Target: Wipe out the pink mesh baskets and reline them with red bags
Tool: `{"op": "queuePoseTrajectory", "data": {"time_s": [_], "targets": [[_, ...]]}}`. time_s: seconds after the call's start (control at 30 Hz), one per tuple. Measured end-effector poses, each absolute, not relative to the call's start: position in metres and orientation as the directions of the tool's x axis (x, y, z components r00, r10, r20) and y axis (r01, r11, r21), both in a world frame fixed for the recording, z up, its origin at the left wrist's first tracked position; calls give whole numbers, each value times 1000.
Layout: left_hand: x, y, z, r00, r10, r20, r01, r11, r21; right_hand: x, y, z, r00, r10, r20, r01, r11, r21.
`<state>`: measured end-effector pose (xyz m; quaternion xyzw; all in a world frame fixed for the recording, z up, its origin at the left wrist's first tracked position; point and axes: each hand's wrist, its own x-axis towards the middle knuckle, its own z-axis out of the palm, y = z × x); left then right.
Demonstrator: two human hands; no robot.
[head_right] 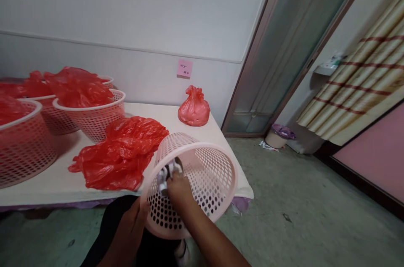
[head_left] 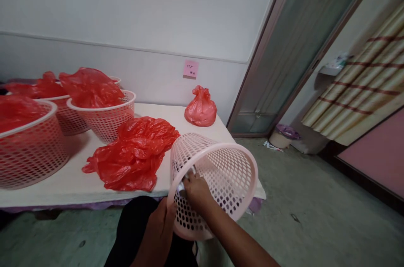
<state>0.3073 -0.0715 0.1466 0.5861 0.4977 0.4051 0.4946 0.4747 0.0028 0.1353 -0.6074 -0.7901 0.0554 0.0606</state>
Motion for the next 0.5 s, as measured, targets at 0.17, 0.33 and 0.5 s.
{"op": "queuePoseTrajectory", "data": {"time_s": [0.17, 0.33, 0.5], "targets": [[302, -65, 145, 198, 978, 63, 323, -126, 938, 504, 28, 126, -125, 992, -10, 985, 123, -123], [298, -49, 151, 144, 975, 171, 377, -214, 901, 494, -14, 145, -326, 945, 16, 920, 321, -226], [290, -31, 166, 75, 989, 128, 379, -147, 914, 488, -78, 148, -445, 885, 135, 853, 465, -236]]}}
